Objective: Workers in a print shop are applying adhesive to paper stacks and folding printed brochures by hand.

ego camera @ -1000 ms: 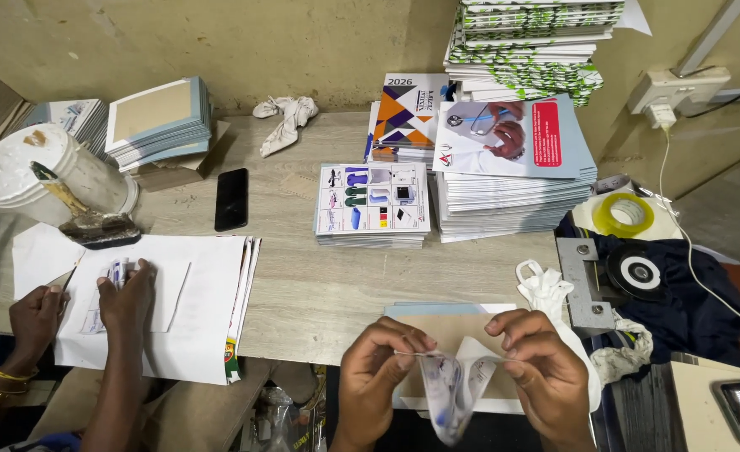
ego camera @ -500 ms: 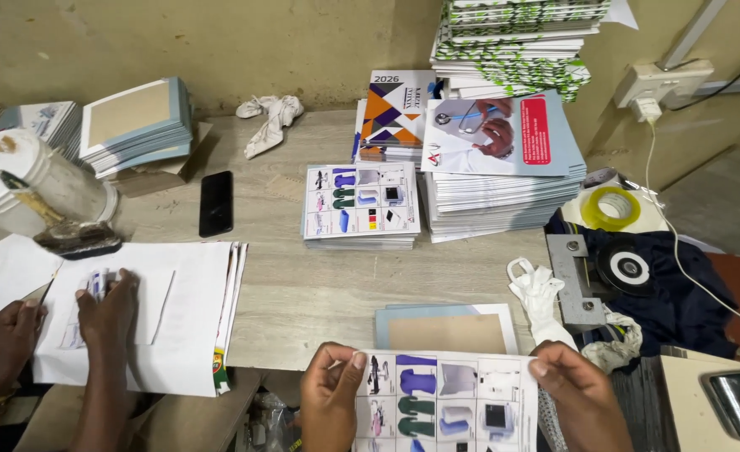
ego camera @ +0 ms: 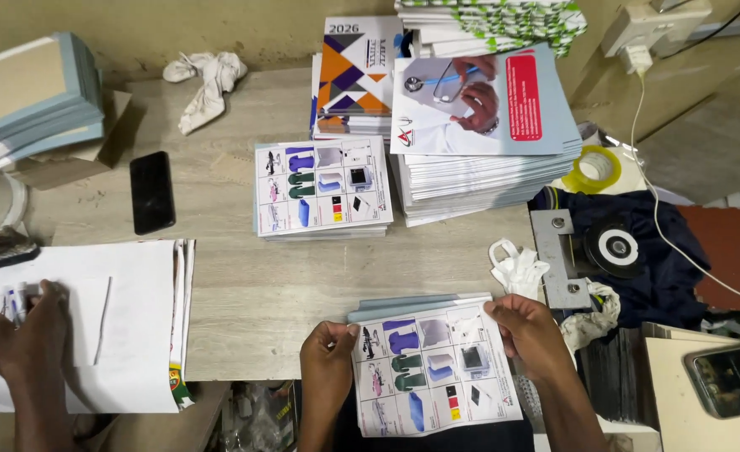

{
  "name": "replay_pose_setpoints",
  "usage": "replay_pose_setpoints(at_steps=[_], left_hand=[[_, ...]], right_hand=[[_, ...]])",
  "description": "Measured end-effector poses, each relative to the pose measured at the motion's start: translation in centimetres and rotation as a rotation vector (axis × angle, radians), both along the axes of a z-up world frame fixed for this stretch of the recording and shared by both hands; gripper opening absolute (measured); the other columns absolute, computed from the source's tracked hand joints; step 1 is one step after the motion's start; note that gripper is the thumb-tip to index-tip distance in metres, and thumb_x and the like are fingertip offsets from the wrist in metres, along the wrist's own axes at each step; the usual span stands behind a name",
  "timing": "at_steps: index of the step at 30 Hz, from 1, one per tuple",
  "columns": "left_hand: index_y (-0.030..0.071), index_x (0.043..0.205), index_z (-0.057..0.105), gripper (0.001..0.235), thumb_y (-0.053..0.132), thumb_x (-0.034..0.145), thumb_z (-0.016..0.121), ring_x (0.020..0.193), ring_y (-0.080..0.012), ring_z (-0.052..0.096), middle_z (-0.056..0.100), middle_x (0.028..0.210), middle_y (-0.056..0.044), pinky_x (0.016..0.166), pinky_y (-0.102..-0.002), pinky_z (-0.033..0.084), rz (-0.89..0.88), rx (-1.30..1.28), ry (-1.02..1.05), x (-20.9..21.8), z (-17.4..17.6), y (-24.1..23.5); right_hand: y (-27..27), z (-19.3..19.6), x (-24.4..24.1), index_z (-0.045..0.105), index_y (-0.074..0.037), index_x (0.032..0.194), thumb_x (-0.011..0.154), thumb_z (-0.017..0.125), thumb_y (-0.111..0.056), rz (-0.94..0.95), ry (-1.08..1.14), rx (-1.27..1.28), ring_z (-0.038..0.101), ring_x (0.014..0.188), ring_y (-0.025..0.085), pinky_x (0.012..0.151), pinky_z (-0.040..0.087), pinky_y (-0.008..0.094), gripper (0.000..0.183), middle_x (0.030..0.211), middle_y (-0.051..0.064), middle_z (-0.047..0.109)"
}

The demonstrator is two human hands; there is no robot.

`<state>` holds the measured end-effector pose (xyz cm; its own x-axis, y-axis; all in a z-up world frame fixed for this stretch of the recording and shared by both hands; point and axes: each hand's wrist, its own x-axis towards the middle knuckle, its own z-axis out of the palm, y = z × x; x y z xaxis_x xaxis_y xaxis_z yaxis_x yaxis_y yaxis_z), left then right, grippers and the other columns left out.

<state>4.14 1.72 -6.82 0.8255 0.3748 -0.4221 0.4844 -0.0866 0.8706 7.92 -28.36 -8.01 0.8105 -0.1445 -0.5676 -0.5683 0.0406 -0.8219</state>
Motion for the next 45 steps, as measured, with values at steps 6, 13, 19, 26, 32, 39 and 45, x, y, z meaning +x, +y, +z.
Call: replay_pose_setpoints(at_steps=[6,13,19,26,32,39,45], left_hand=[[0.007,0.076,0.07,0.02,0.019,0.091,0.077,0.069,-0.0181,0.061,0.069,0.072,-0.006,0.088,-0.039,0.056,0.052,-0.141,0.061,-0.2,-1.2,0.4],[0.005,0.076,0.07,0.022,0.019,0.092,0.078,0.068,-0.018,0.056,0.066,0.071,-0.006,0.075,-0.035,0.051,0.083,-0.145,0.193,-0.2,-1.3,0.6],[0.007,0.072,0.066,0.025,0.01,0.094,0.078,0.058,-0.0122,0.043,0.056,0.062,-0.001,0.057,-0.03,0.039,0.099,-0.218,0.096,-0.4,-1.7,0.5],[0.008,0.072,0.058,0.031,0.016,0.096,0.076,0.031,-0.0155,0.042,0.052,0.046,-0.006,0.029,-0.031,0.032,0.078,-0.284,0.103,0.1,-0.4,0.1],[0.01,0.072,0.058,0.032,0.019,0.096,0.077,0.05,-0.0107,0.043,0.051,0.059,0.0,0.046,-0.03,0.036,0.052,-0.175,0.093,0.1,-1.4,0.2],[0.012,0.073,0.058,0.032,0.022,0.098,0.075,0.055,-0.0084,0.036,0.047,0.061,0.003,0.051,-0.028,0.031,0.004,-0.134,0.075,0.1,-1.2,0.2],[0.012,0.074,0.059,0.031,0.022,0.098,0.075,0.055,-0.0079,0.035,0.046,0.061,0.004,0.051,-0.028,0.031,0.009,-0.121,0.074,0.1,-1.3,0.2]], right_hand=[[0.7,1.9,0.0,0.063,-0.005,0.072,0.096,0.074,-0.023,0.01,0.117,-0.114,0.034,0.034,0.016,0.039,0.025,0.032,0.032,0.046,0.007,0.043],[0.7,1.8,-0.3,0.059,-0.006,0.071,0.095,0.074,-0.024,0.007,0.147,-0.147,0.029,0.036,0.015,0.034,0.021,0.032,0.033,0.046,0.005,0.039],[1.8,3.8,0.1,0.062,-0.008,0.071,0.096,0.073,-0.029,0.042,0.217,-0.312,0.03,0.048,0.015,0.052,0.024,0.035,0.034,0.051,0.003,0.036],[1.7,3.6,0.2,0.064,-0.002,0.077,0.103,0.068,-0.025,0.033,0.244,-0.309,0.03,0.048,0.019,0.051,0.026,0.038,0.035,0.054,0.006,0.036],[1.6,3.1,-0.1,0.064,-0.001,0.081,0.104,0.067,-0.024,0.013,0.214,-0.291,0.024,0.048,0.017,0.049,0.02,0.036,0.032,0.054,0.004,0.031],[1.7,3.6,-0.2,0.063,-0.004,0.081,0.103,0.068,-0.028,0.045,0.199,-0.334,0.021,0.046,0.015,0.044,0.018,0.035,0.033,0.057,0.003,0.031],[1.9,3.6,-0.2,0.065,-0.004,0.081,0.102,0.069,-0.028,0.027,0.201,-0.344,0.023,0.049,0.014,0.049,0.02,0.035,0.032,0.055,0.002,0.031]])
